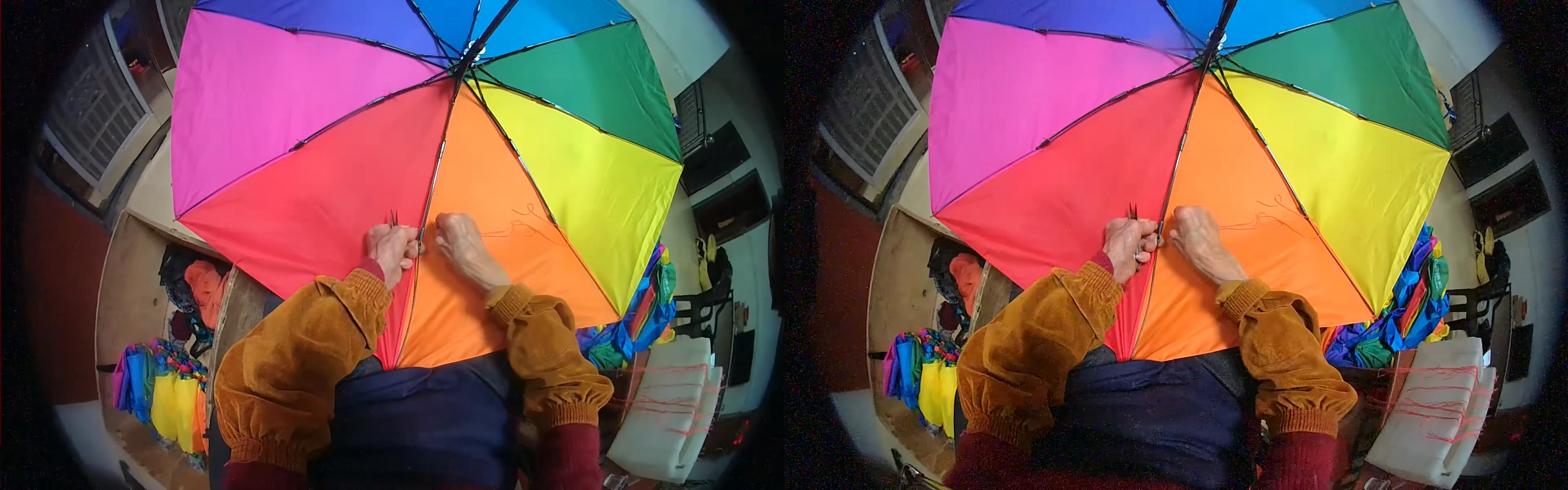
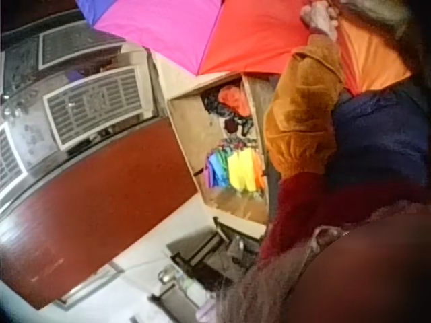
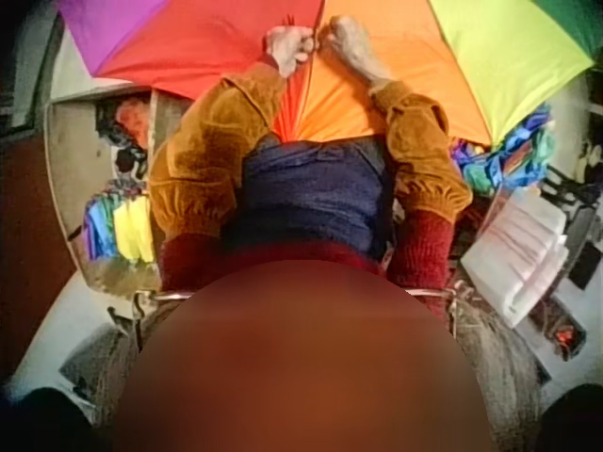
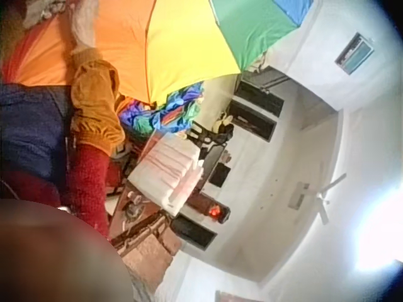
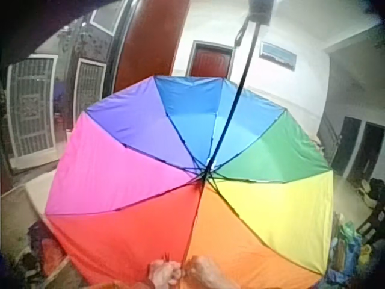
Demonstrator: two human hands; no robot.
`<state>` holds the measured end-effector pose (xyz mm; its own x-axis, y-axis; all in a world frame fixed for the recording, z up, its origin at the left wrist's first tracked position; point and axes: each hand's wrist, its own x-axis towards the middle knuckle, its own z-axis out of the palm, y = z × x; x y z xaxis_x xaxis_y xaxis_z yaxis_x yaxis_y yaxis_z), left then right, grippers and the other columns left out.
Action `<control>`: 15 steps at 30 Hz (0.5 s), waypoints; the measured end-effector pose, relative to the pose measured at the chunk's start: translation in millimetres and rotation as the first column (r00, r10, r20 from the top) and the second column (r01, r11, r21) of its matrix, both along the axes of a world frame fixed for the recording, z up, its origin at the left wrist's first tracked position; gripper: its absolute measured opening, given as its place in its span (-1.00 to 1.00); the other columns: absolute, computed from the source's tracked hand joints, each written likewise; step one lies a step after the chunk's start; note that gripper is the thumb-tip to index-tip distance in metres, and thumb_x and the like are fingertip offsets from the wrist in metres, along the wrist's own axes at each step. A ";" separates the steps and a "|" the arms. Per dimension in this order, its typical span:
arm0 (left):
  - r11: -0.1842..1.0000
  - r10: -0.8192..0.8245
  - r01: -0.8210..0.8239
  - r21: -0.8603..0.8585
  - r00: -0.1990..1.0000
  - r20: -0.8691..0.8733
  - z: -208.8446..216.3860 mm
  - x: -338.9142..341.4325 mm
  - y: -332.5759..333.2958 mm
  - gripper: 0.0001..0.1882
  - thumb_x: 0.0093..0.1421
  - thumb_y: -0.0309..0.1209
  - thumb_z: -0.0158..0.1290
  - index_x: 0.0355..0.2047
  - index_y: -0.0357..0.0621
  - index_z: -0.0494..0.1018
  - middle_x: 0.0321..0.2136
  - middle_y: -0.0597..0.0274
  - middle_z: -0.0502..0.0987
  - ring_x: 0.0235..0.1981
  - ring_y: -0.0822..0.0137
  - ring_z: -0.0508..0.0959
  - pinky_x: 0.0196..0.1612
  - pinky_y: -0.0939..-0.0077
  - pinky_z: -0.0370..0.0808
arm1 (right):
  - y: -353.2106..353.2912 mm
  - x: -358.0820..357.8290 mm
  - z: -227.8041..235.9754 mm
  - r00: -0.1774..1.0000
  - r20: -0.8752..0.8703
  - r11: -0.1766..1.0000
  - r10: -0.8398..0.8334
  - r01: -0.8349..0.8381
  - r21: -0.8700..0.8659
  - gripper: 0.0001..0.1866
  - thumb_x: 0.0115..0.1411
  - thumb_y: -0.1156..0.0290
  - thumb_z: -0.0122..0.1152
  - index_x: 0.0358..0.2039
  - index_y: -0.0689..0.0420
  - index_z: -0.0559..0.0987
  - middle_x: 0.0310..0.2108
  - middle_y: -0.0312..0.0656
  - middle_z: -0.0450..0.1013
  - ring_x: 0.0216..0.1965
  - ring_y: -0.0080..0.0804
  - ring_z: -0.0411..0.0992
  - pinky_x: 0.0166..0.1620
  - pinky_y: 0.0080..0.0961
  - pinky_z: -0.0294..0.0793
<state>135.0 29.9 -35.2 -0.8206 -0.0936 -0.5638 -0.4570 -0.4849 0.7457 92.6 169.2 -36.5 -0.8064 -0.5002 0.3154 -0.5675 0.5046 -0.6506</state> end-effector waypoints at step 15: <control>0.995 0.009 -0.015 0.098 0.998 0.058 1.3 -1.6 -2.7 -0.91 0.09 -0.49 -0.05 -0.48 -0.28 0.34 -0.65 0.17 0.37 -0.75 0.59 0.22 -0.79 0.75 0.07 | 10.1 10.9 16.0 0.989 0.071 0.957 0.130 -0.144 0.251 -0.91 -0.22 0.62 0.10 -0.63 0.27 0.38 -0.66 0.09 0.34 -0.52 0.06 0.36 -0.49 -0.16 0.31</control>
